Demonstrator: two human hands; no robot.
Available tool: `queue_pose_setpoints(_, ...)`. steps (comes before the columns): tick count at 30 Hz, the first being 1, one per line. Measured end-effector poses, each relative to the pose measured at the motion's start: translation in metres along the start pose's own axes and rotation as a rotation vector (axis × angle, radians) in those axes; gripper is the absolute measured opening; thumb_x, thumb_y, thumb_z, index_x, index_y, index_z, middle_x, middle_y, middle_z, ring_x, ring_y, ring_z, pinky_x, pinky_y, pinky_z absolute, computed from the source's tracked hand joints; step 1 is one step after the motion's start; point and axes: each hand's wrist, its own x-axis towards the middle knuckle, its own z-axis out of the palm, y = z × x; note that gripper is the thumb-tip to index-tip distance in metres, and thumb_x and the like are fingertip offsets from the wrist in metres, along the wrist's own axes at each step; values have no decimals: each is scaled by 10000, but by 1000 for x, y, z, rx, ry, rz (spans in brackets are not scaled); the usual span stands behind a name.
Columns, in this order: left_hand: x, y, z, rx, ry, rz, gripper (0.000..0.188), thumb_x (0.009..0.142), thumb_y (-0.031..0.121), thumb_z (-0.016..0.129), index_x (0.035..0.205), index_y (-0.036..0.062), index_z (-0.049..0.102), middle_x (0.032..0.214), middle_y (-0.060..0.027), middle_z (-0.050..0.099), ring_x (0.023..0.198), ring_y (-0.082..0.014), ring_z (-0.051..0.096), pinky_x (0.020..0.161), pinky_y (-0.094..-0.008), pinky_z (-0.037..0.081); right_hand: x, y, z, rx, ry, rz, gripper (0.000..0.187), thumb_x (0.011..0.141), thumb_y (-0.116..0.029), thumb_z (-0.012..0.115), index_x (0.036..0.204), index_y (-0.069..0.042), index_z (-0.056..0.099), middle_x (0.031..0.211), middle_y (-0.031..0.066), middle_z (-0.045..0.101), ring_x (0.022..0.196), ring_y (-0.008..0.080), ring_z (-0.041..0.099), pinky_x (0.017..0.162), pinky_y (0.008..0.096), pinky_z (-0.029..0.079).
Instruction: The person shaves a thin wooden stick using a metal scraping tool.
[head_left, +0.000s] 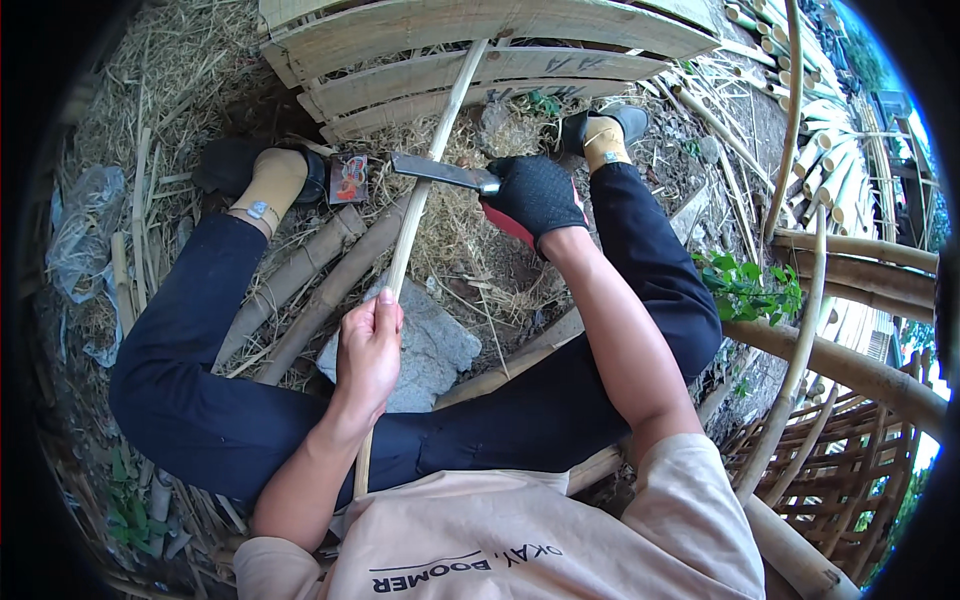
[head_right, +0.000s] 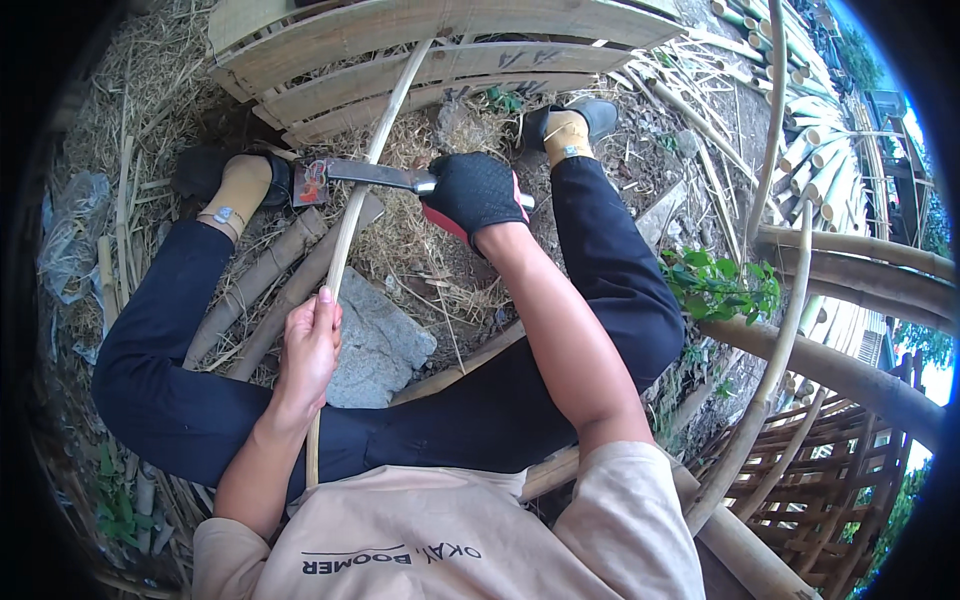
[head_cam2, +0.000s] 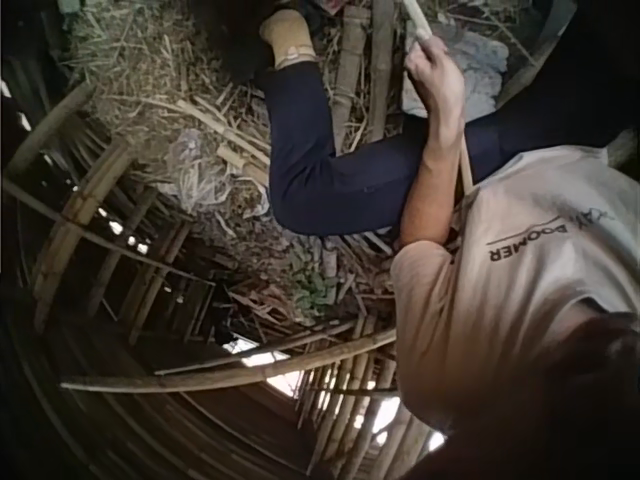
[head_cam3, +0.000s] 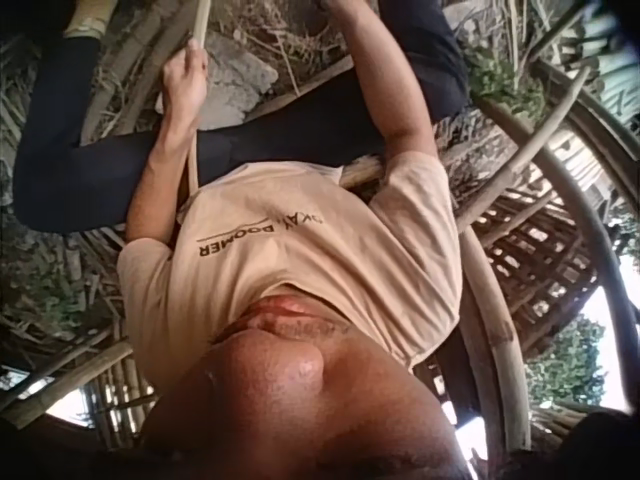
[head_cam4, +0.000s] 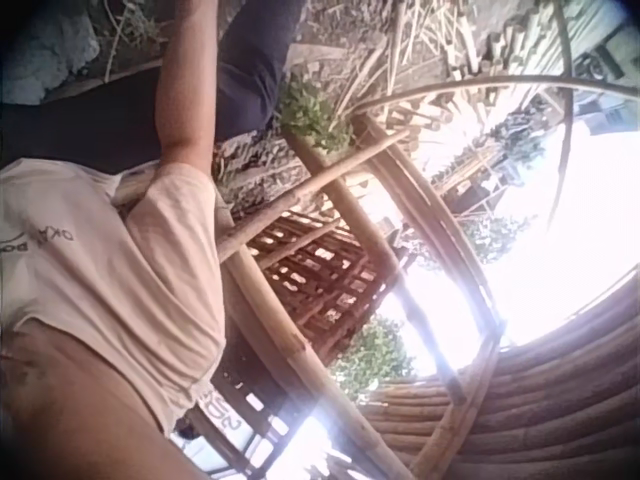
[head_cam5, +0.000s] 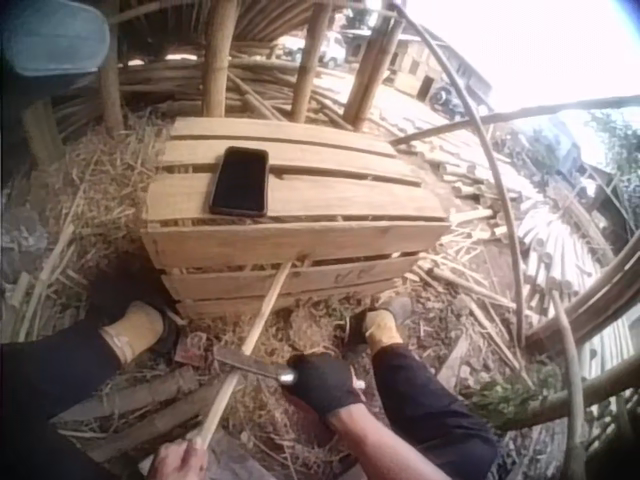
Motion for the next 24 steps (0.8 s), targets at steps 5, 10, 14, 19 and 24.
queue_pose_setpoints(5, -3, 12, 1, -46, 16, -81, 460, 1093, 317, 419, 682, 115, 460, 581, 79, 334, 514, -29, 284, 472, -257, 215, 0, -5, -6, 13, -2, 2, 277, 802, -367, 667, 939, -150, 772, 850, 168, 729, 822, 368, 711, 781, 461, 566)
queue_pose_setpoints(10, -4, 21, -1, -109, 6, -153, 454, 1090, 322, 432, 693, 109, 491, 586, 79, 349, 517, -29, 294, 475, -252, 225, -17, -23, -9, 97, -105, -126, 289, 806, -372, 675, 974, -153, 762, 852, 180, 721, 828, 379, 701, 783, 467, 558)
queue_pose_setpoints(14, -3, 21, 0, -156, 9, -196, 454, 1087, 329, 444, 700, 103, 515, 594, 75, 380, 521, -33, 314, 485, -247, 245, -40, -46, -5, 113, -214, -284, 283, 768, -352, 713, 950, -139, 751, 826, 179, 714, 814, 386, 698, 773, 459, 562)
queue_pose_setpoints(19, 0, 8, -2, -49, 21, -82, 453, 1074, 419, 450, 723, 134, 481, 564, 104, 331, 459, -6, 276, 423, -231, 194, -45, -56, -5, 42, -294, -271, 297, 740, -364, 719, 900, -114, 742, 809, 195, 703, 800, 399, 688, 764, 469, 561)
queue_pose_setpoints(24, -3, 5, 1, -15, 14, -51, 461, 1084, 405, 428, 715, 131, 457, 564, 100, 312, 468, -12, 271, 429, -242, 201, -37, -48, 1, 53, -206, -209, 252, 756, -333, 690, 889, -130, 754, 816, 181, 712, 805, 377, 702, 761, 460, 565)
